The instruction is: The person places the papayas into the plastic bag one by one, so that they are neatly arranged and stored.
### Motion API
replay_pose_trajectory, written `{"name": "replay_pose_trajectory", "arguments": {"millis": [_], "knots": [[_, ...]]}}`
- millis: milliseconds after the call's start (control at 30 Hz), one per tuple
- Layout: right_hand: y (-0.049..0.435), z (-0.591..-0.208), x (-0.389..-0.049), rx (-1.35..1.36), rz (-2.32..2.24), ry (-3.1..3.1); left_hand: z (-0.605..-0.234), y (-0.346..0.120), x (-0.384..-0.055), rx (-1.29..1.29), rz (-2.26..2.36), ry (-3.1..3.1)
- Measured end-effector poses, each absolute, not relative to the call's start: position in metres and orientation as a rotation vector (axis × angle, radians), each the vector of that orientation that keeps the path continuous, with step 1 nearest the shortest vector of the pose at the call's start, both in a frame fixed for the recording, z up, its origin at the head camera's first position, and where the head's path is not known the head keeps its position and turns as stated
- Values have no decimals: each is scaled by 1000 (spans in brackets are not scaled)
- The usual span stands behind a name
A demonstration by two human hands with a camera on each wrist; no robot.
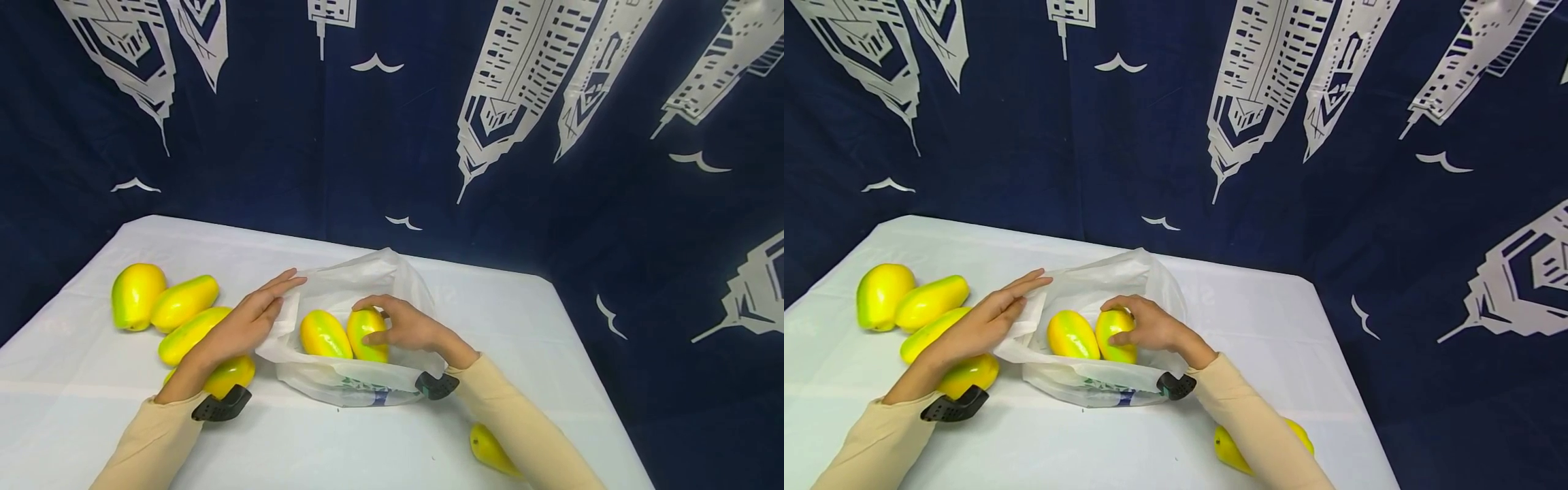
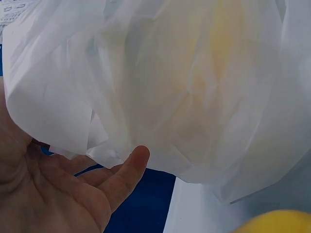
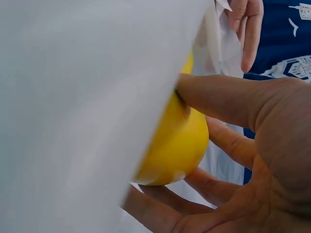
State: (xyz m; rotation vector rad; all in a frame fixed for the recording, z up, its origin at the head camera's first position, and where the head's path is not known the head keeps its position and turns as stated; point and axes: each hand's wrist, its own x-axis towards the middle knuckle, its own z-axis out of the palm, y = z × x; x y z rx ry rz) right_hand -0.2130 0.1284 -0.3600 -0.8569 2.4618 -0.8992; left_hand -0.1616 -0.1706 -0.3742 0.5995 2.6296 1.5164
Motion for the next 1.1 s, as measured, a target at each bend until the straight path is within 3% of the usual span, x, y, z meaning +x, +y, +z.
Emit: {"name": "replay_pose_trajectory", "arguments": {"millis": [1100], "knots": [[126,-364,-211,-856,-760,2466,-375,-170,-161,598,1495,2652]]}}
